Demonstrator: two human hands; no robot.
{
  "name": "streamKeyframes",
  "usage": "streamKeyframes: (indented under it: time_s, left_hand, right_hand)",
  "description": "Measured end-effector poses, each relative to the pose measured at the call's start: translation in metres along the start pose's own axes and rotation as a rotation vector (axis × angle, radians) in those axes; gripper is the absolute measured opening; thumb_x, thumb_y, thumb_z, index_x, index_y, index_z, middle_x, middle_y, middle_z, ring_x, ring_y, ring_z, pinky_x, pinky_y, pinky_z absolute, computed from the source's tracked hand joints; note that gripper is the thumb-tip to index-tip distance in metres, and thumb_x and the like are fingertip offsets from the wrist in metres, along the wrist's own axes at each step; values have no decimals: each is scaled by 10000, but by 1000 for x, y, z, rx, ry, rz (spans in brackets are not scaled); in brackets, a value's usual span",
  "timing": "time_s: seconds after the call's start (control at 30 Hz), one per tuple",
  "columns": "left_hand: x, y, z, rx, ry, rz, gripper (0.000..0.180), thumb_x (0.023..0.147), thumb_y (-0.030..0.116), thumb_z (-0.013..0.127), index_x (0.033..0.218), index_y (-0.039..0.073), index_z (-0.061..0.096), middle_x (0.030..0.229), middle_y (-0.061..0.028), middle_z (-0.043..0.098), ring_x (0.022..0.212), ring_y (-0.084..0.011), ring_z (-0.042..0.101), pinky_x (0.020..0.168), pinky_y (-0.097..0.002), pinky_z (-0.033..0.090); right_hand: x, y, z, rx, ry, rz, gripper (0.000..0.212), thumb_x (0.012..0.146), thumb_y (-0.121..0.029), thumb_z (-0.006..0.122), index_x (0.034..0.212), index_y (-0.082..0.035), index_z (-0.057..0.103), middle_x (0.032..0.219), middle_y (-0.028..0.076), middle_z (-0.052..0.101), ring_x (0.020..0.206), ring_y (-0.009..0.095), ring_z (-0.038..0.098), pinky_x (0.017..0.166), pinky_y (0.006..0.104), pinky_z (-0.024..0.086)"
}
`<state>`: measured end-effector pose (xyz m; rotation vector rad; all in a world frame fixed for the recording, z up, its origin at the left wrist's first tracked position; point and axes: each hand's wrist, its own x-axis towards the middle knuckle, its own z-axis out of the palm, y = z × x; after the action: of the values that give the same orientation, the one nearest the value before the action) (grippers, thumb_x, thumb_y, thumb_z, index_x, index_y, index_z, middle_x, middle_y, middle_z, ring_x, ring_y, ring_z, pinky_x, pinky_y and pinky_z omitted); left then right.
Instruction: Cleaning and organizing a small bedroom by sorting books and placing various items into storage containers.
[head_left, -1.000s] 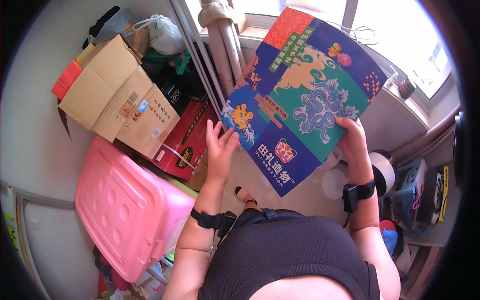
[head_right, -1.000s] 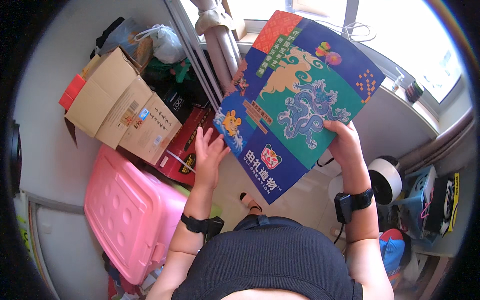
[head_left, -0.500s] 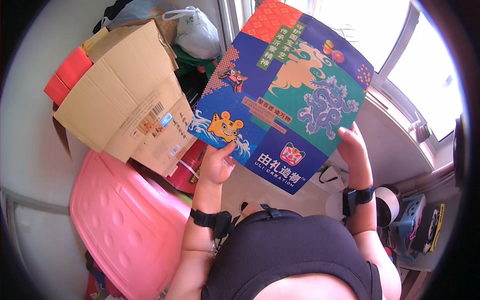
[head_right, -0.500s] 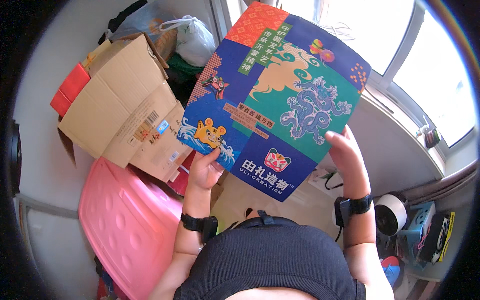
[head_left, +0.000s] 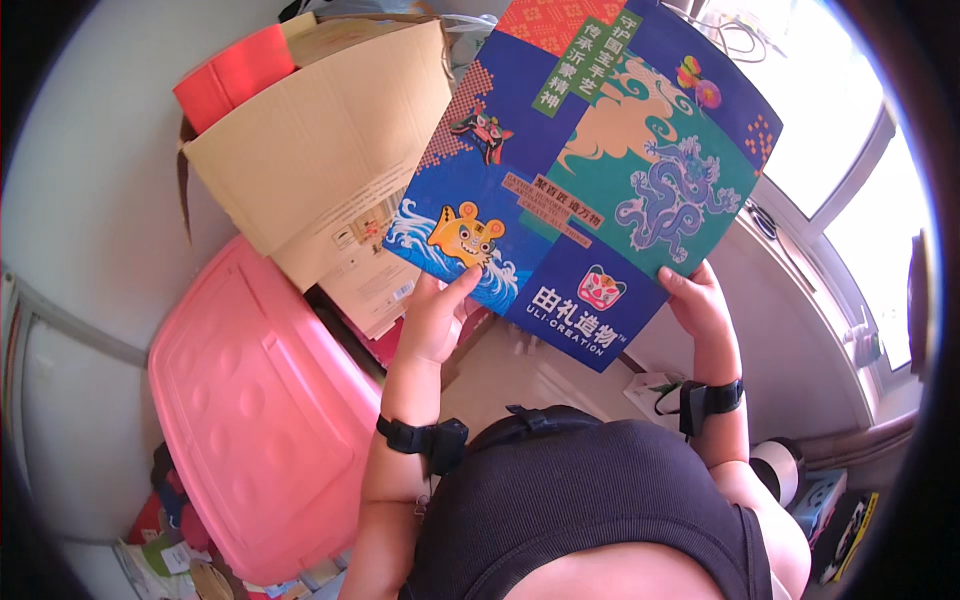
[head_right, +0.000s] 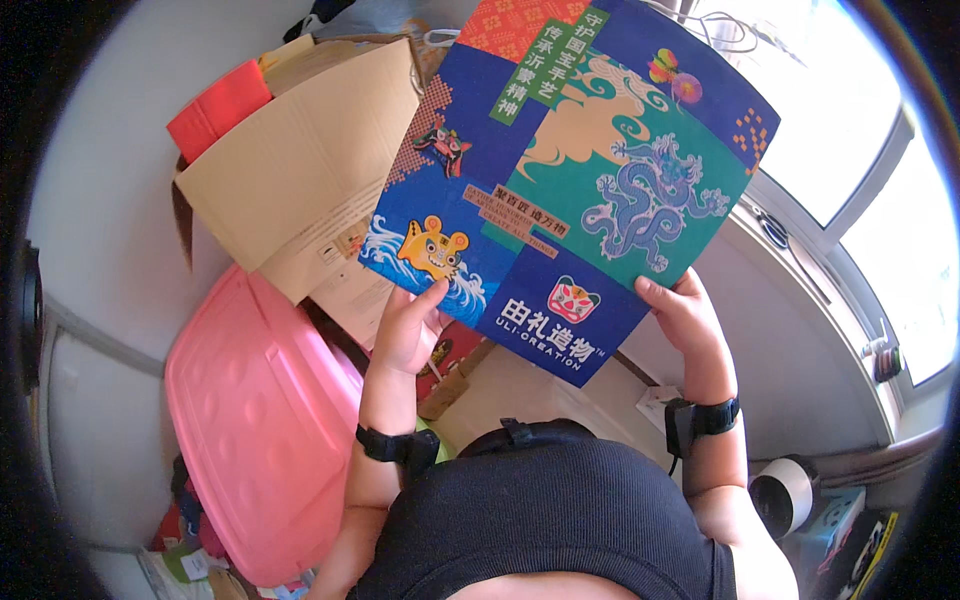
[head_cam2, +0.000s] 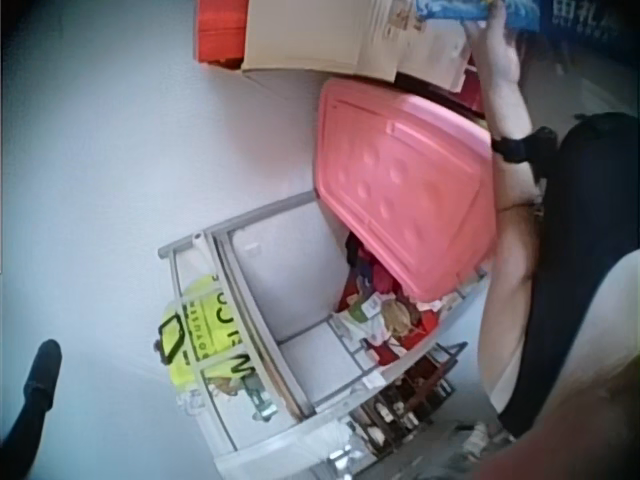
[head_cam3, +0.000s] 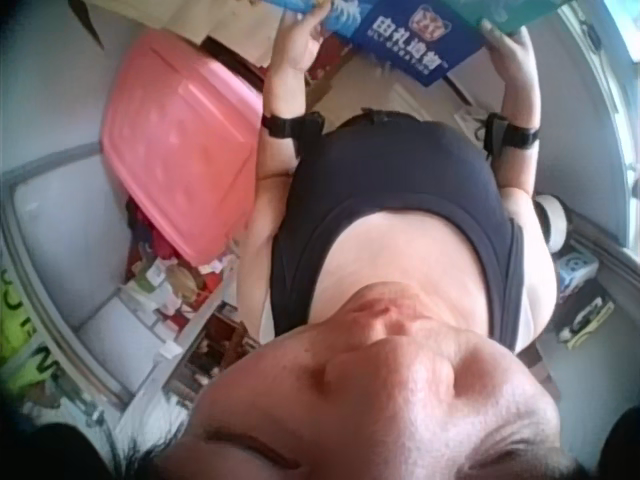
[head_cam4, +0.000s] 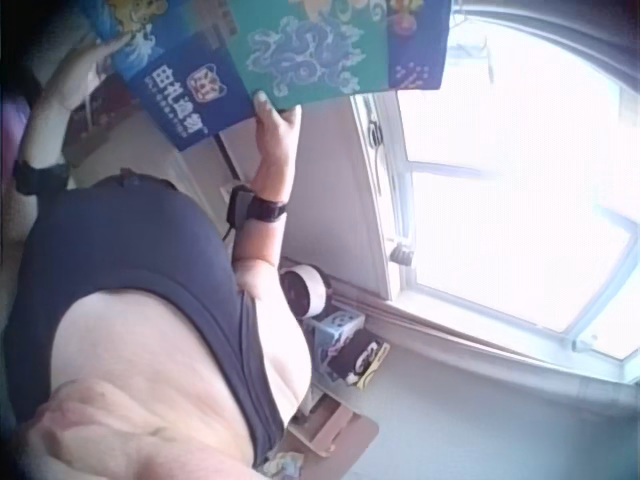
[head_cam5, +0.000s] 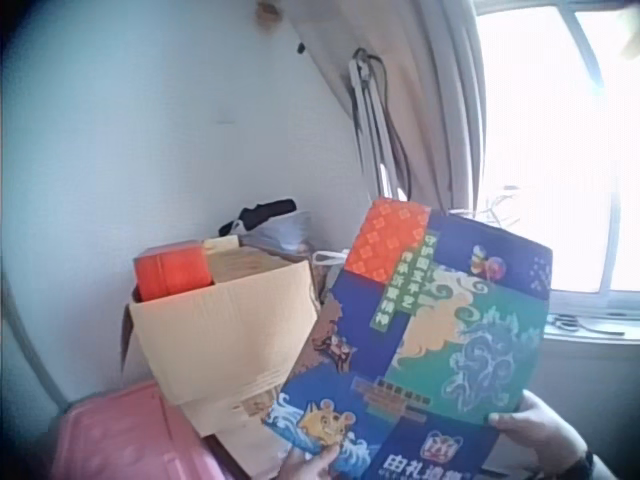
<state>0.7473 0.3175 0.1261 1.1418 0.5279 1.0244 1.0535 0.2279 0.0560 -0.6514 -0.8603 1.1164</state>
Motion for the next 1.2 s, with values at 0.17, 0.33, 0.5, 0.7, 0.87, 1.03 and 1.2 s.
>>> streamKeyframes:
  time_s: [0.17, 0.33, 0.5, 0.7, 0.87, 1.03, 1.2]
  left_hand:
    - [-6, 14, 2, 214, -88, 67, 502, 922, 126, 533, 1370, 42, 324, 1287, -102, 497, 1096, -201, 564, 866, -327, 512]
    - [-20, 27, -13, 306, -27, 57, 562, 921, 197, 547, 1402, 72, 284, 1256, -116, 505, 1067, -199, 569, 840, -340, 520]
    - [-36, -1, 2, 493, 206, 291, 785, 877, 194, 634, 1466, 84, 127, 1420, -203, 268, 1188, -262, 457, 905, -369, 480]
    - [-59, -33, 78, 935, -195, 421, 1103, 647, 333, 831, 1462, 45, 146, 1464, -258, 185, 1338, -394, 272, 1053, -457, 322]
    - [-60, -35, 124, 1176, -67, 838, 1075, 633, 351, 802, 1446, 10, 186, 1438, -306, 197, 1331, -437, 257, 1075, -476, 269]
    - [-56, -16, 118, 906, -7, 726, 989, 646, 322, 783, 1417, 9, 249, 1430, -241, 257, 1312, -375, 302, 1066, -446, 285]
    - [-81, 12, 110, 609, -273, 486, 1018, 652, 464, 822, 1388, 18, 279, 1364, -95, 366, 1240, -228, 407, 1034, -363, 340]
  right_hand:
    - [4, 4, -4, 31, 10, -85, 423, 841, -99, 673, 1226, -14, 519, 1165, 92, 609, 1058, 183, 575, 922, 330, 448]
    - [0, -1, 6, -8, 31, -142, 356, 854, -82, 647, 1192, -25, 551, 1117, 86, 636, 1013, 175, 600, 893, 316, 471]
    - [-20, -11, 20, -220, 91, -237, 304, 879, -101, 625, 1166, -12, 575, 1085, 49, 636, 974, 126, 581, 868, 283, 462]
    - [-59, -35, 84, -524, 84, -449, 238, 925, -107, 564, 1138, 0, 571, 1013, 28, 631, 895, 82, 524, 809, 252, 450]
    - [-96, -67, 123, -458, -56, -439, 371, 886, -111, 580, 1244, -31, 528, 1176, 115, 555, 1023, 150, 545, 833, 289, 481]
    - [-103, -100, 134, -534, -368, -543, 563, 895, -385, 560, 1356, -86, 436, 1409, 174, 344, 1274, 259, 399, 909, 366, 460]
    - [-93, -130, 159, -681, -320, -417, 197, 896, -185, 560, 994, -24, 616, 1255, 174, 469, 1051, 215, 548, 807, 304, 490]
